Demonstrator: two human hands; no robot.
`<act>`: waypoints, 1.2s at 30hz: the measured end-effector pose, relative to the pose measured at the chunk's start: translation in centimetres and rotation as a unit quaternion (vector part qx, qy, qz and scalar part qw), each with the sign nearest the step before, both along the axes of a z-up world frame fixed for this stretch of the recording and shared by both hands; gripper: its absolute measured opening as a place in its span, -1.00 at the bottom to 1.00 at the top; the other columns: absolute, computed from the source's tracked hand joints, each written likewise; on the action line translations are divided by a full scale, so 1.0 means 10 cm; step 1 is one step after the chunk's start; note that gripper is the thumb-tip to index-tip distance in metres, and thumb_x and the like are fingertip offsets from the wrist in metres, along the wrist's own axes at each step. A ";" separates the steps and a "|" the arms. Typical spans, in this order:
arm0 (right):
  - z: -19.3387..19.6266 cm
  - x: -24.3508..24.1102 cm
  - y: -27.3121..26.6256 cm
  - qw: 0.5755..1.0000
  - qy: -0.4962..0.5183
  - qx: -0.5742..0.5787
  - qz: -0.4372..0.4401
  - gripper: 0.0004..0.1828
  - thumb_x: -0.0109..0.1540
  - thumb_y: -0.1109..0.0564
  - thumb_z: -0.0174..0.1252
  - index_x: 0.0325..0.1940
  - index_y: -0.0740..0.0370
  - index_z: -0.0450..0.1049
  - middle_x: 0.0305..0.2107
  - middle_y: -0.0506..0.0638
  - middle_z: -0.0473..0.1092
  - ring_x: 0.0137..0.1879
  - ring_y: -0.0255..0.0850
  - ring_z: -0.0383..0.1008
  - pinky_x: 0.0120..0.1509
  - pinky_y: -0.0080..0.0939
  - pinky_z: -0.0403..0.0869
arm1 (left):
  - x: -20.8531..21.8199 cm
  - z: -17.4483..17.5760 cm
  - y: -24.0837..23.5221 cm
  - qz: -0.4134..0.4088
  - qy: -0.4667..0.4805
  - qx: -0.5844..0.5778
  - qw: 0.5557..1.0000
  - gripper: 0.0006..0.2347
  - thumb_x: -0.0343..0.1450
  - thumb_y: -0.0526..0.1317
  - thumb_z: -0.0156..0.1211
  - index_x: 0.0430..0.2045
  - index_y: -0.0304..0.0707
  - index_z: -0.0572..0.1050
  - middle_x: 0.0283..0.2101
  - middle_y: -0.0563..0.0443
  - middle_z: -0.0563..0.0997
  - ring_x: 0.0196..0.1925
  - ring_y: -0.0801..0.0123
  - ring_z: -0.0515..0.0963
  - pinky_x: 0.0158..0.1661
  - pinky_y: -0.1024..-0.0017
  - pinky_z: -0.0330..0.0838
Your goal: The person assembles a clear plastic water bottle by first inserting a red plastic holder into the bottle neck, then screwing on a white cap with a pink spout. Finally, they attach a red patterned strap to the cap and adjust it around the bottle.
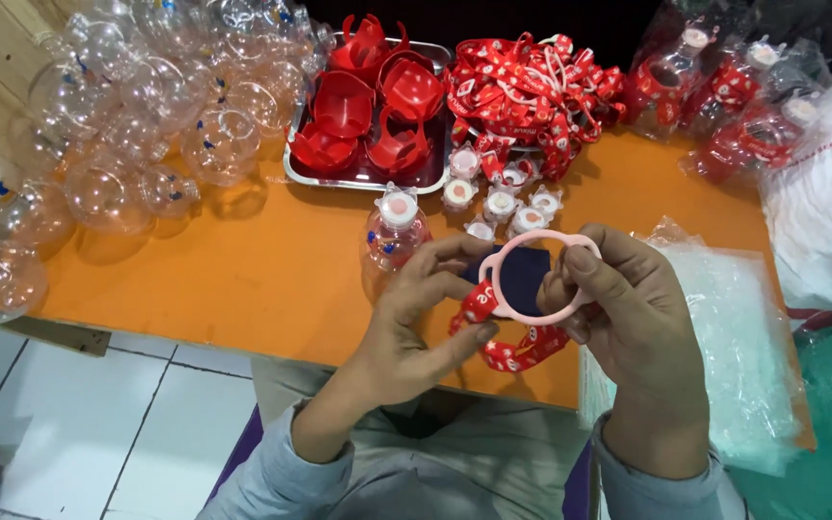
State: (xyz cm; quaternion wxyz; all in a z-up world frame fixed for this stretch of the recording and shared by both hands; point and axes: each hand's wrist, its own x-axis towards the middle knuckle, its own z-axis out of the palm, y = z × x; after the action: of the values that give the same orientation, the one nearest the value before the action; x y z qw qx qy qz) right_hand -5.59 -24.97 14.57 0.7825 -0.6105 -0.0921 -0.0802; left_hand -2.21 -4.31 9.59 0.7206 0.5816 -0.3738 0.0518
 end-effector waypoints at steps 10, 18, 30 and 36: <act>0.36 -0.11 -0.04 0.999 0.034 0.035 0.018 -0.77 0.39 0.10 0.07 -0.32 0.24 0.38 -0.53 -0.01 0.30 -0.61 -0.32 0.15 -0.44 -0.36 0.19 | 0.11 0.01 0.15 -0.249 0.182 -0.059 0.949 -0.90 0.41 -0.25 0.37 -0.48 -0.11 0.54 0.25 -0.26 0.42 0.25 0.10 0.53 0.24 0.23 0.51; 0.51 -0.07 0.02 1.000 0.016 -0.015 0.006 -0.71 0.38 0.06 0.04 -0.40 0.19 0.32 -0.71 0.00 0.22 -0.57 -0.25 0.23 -0.38 -0.33 0.25 | 0.11 0.03 0.18 -0.316 0.212 -0.104 0.919 -0.90 0.39 -0.27 0.41 -0.50 -0.12 0.57 0.40 -0.31 0.32 0.48 -0.04 0.35 0.44 0.03 0.29; 0.32 -0.03 -0.04 0.992 0.070 -0.108 0.014 -0.71 0.38 -0.03 0.10 -0.34 0.17 0.44 -0.53 -0.08 0.48 -0.50 -0.43 0.39 -0.47 -0.51 0.32 | 0.01 0.22 0.26 -0.175 0.166 -0.022 0.970 -0.88 0.52 -0.16 0.17 -0.38 -0.12 0.54 0.25 -0.22 0.44 0.37 0.16 0.43 0.38 0.21 0.26; 0.18 0.02 -0.09 0.989 0.083 -0.117 0.028 -0.67 0.38 0.00 0.08 -0.43 0.17 0.44 -0.58 -0.10 0.42 -0.55 -0.43 0.32 -0.55 -0.50 0.24 | 0.01 0.32 0.38 -0.225 0.147 -0.087 0.959 -0.87 0.57 -0.15 0.11 -0.30 -0.10 0.56 0.41 -0.28 0.31 0.47 -0.05 0.34 0.46 -0.06 0.20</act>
State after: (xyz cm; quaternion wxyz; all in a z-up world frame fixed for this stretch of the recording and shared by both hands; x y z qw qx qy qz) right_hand -5.39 -25.82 16.38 0.7123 -0.6999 -0.0525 0.0045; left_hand -2.11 -0.49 12.74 0.8086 0.4182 -0.3794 -0.1652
